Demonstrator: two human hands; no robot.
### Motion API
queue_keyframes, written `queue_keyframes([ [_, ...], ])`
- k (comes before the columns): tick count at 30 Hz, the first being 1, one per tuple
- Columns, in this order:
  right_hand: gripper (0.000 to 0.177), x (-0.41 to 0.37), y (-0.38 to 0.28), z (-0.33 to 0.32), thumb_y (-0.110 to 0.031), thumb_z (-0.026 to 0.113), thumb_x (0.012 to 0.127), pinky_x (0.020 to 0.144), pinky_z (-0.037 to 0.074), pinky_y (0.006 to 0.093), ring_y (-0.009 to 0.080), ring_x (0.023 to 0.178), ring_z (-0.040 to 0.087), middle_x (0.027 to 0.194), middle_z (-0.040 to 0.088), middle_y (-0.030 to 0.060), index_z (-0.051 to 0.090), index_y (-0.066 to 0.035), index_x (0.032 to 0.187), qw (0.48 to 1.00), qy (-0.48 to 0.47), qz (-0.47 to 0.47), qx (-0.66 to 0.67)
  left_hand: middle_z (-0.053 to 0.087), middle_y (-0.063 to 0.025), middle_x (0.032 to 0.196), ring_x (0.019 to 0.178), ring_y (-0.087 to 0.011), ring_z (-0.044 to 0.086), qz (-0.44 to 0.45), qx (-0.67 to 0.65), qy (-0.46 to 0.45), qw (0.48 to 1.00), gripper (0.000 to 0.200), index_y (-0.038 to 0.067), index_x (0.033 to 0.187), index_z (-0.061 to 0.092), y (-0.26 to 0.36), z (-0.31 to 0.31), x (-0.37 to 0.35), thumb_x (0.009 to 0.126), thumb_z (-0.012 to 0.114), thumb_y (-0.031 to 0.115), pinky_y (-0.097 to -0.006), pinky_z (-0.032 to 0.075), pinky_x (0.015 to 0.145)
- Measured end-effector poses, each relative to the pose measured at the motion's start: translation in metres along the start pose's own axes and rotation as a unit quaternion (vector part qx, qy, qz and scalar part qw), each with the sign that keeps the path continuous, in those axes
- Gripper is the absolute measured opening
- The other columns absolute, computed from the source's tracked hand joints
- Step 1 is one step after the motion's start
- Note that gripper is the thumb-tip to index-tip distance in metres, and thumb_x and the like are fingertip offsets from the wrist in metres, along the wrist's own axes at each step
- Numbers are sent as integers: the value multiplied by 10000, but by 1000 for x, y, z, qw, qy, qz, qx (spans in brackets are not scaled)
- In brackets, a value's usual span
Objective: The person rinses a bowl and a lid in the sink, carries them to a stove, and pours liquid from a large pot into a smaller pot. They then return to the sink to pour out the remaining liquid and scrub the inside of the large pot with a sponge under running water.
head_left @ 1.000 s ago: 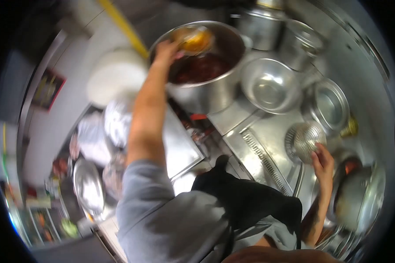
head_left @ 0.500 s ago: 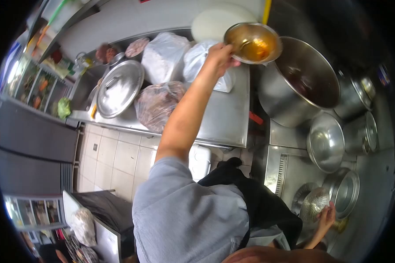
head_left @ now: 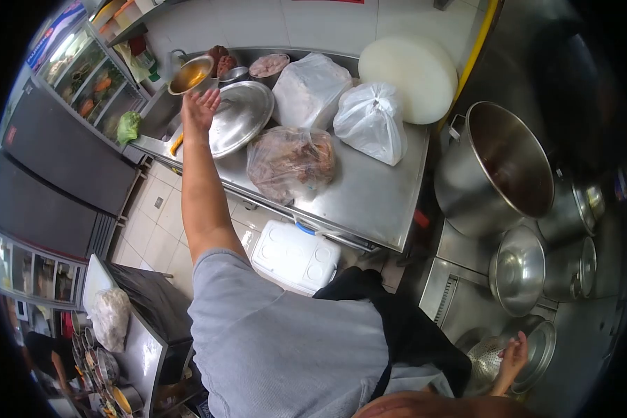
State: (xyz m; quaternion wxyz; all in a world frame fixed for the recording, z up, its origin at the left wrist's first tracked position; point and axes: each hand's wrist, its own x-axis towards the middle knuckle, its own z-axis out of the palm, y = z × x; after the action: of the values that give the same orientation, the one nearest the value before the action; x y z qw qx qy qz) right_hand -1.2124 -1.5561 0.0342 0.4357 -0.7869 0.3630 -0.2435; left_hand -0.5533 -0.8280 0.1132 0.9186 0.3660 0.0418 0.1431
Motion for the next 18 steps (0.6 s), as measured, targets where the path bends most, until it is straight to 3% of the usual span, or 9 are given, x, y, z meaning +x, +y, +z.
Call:
queue_keyframes([
  [2,356,-1,-11,14,-89,572,900,440,378,185,18,555,441,769,499,-28,493,-6,1237,1000,12,-2,-1,504,-259,1160,1028,-414,562,-20,20,-22,999,575,27,1298,209,1,9,0,908,504,327,-494,478,826],
  [5,371,-8,-20,21,-90,569,893,470,403,187,24,608,469,805,513,-17,500,-10,1249,1000,-8,-2,7,504,-271,1172,1037,-399,558,-74,59,-59,994,549,32,1275,253,-39,39,-11,902,515,338,-462,480,819],
  [11,337,-19,-12,11,-75,548,904,442,388,182,21,559,443,772,486,-28,501,7,1227,1000,5,27,15,520,-262,1146,971,-369,585,-160,68,-127,977,455,55,1195,320,-109,102,-40,894,534,321,-428,481,810],
  [14,336,-20,9,-1,-87,545,905,440,393,194,28,548,446,726,471,-27,507,14,1223,1000,10,0,-14,523,-262,1147,947,-353,588,-192,86,-214,954,465,70,1214,316,-137,136,-53,892,542,317,-418,470,826],
  [16,328,-20,21,-1,-116,550,910,455,396,205,37,549,445,705,493,-24,526,-12,1220,995,27,-70,-63,545,-236,1151,930,-329,594,-187,107,-240,947,490,68,1241,349,-157,158,-70,892,551,345,-400,465,842],
  [18,316,-23,-9,18,-135,565,905,536,427,208,51,640,497,795,565,-1,547,-24,1201,997,47,-14,-57,539,-205,1206,1059,-306,547,-200,164,-273,927,526,92,1328,365,-187,173,-76,914,503,387,-400,424,926],
])
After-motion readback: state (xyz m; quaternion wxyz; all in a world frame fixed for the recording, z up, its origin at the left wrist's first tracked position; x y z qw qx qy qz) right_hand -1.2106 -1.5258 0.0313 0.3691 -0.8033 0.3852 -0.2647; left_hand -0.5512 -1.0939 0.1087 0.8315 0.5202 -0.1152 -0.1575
